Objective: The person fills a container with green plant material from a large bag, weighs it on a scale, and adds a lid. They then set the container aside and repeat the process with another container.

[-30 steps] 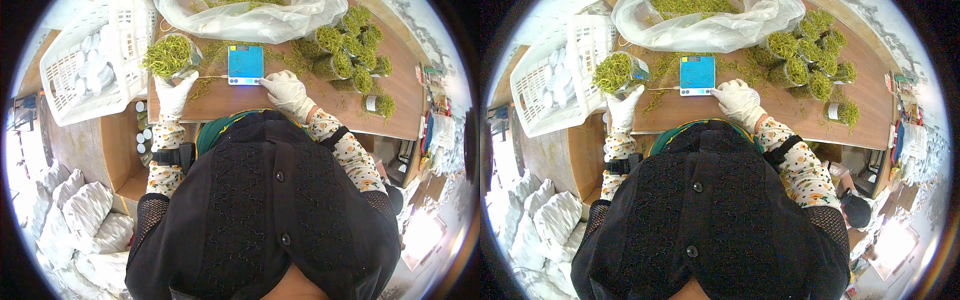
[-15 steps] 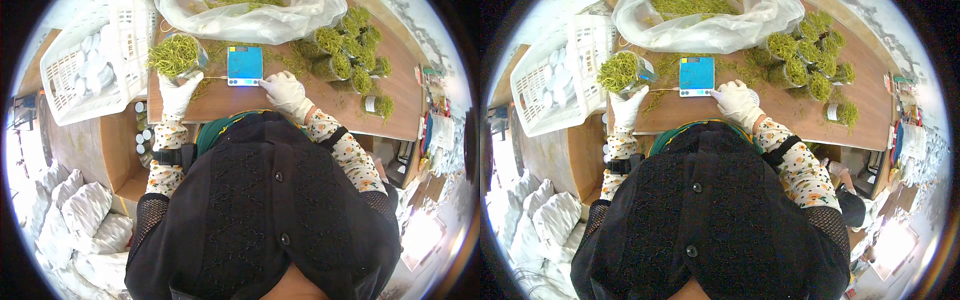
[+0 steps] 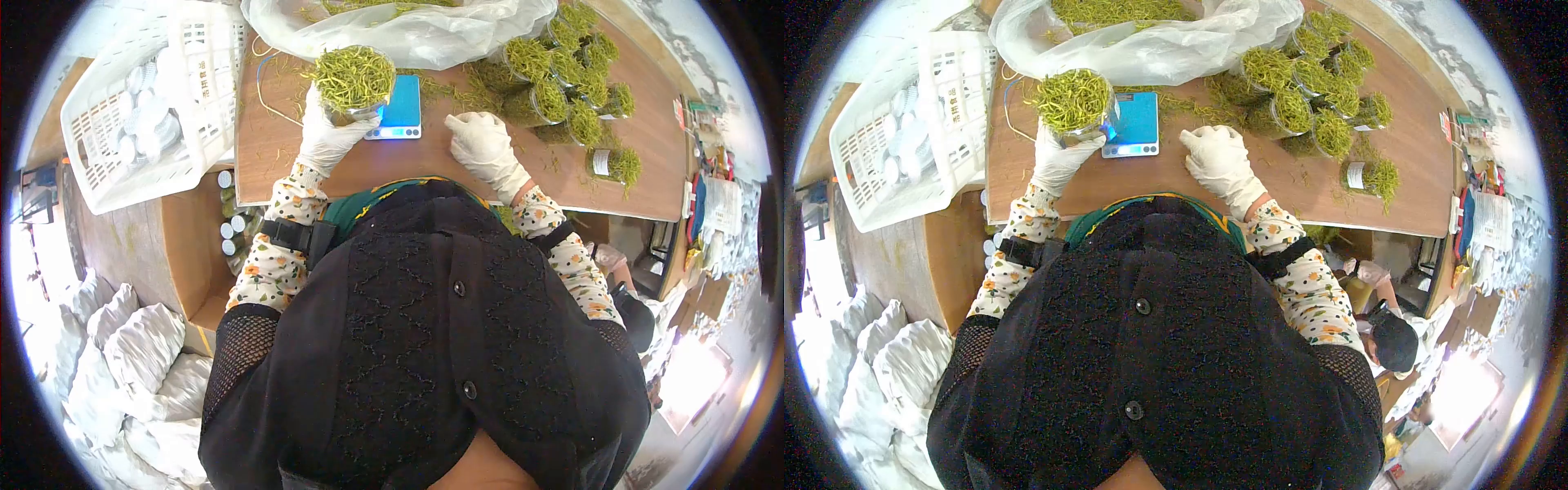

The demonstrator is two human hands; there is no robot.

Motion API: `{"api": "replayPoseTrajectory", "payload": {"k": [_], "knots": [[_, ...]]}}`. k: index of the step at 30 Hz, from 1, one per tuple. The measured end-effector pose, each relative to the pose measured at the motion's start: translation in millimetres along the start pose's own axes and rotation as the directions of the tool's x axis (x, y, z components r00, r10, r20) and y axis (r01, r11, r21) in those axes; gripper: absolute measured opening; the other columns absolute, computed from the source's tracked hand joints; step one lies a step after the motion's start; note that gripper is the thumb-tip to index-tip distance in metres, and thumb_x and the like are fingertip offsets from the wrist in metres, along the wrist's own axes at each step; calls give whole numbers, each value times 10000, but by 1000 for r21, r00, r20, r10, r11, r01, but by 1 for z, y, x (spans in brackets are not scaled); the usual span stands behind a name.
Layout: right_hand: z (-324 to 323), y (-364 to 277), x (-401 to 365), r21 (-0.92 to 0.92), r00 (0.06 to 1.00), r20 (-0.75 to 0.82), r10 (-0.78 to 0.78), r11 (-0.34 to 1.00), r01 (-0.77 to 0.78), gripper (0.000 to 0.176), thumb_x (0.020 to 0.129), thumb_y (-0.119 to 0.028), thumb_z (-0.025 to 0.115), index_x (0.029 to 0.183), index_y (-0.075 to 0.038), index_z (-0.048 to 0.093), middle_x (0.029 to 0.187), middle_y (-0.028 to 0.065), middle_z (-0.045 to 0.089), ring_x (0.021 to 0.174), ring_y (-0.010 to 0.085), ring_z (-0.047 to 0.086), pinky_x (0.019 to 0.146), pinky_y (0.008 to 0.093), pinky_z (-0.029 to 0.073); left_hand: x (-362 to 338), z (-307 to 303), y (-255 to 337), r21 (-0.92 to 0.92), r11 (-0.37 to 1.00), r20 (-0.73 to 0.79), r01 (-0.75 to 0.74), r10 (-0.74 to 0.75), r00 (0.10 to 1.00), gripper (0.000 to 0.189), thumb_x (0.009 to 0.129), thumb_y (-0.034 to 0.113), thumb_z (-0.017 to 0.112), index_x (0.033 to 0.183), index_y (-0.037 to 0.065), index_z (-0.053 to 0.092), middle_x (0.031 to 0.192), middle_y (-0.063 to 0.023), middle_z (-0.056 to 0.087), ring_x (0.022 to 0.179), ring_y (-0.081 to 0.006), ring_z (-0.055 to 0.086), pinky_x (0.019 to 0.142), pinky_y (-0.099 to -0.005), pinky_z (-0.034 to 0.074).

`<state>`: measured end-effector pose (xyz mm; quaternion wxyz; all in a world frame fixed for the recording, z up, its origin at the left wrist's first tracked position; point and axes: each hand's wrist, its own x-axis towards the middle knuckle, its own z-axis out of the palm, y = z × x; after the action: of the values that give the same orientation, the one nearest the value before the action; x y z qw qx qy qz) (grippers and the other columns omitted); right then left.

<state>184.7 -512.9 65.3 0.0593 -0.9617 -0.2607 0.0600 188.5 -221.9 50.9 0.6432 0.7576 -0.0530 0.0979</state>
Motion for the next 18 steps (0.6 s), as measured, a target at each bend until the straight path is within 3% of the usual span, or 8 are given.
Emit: {"api": "replayPoseTrajectory", "payload": {"k": [1,2,4,5,8,11,18], "knots": [[-2,-1,0,-5,999,45,-1,1000,1,322,825,-212,621,1142,-157,640,1062,72,671,990,315,621,934,485,459,3,3,0,47,999,17,-27,26,1000,893,650,72,911,1373,1,392,1306,-119,552,1182,-205,574,1008,-358,491],[1,-2,0,-9,998,2,-62,998,62,332,829,-208,617,1158,-165,640,1047,72,668,988,314,621,938,482,457,3,6,2,-126,989,37,81,-77,996,915,645,67,912,1387,-1,382,1307,-117,552,1209,-206,552,1035,-367,467],[10,-9,0,-25,979,-83,-184,983,183,354,838,-202,608,1189,-179,641,1018,73,664,984,311,619,945,474,454,7,8,0,-221,964,74,151,-137,988,910,648,65,910,1387,2,383,1308,-116,552,1209,-206,552,1037,-366,463],[13,-11,2,-13,980,-28,-197,980,197,355,842,-205,605,1194,-182,641,1009,75,660,986,309,617,950,473,451,8,8,0,-265,946,93,186,-167,982,908,650,64,909,1387,3,384,1309,-116,551,1209,-206,552,1039,-365,461],[11,-17,12,-23,966,87,-243,969,245,343,871,-217,585,1207,-187,651,997,89,644,1006,297,609,951,463,451,6,7,5,-86,994,39,63,-60,997,895,655,63,906,1381,10,387,1307,-114,551,1198,-204,560,1029,-364,473],[19,-16,19,-55,961,139,-238,967,247,391,849,-176,579,1236,-174,638,974,70,645,971,293,613,958,473,447,3,1,1,-50,996,51,71,-69,996,884,664,57,901,1379,15,383,1304,-111,551,1194,-202,565,1012,-362,489],[22,-20,19,-90,961,123,-249,961,261,397,846,-183,584,1240,-154,630,965,83,642,957,300,613,962,482,448,-1,3,8,-172,978,30,117,-113,993,880,665,71,904,1375,17,388,1296,-108,553,1188,-199,567,997,-357,501]]}}
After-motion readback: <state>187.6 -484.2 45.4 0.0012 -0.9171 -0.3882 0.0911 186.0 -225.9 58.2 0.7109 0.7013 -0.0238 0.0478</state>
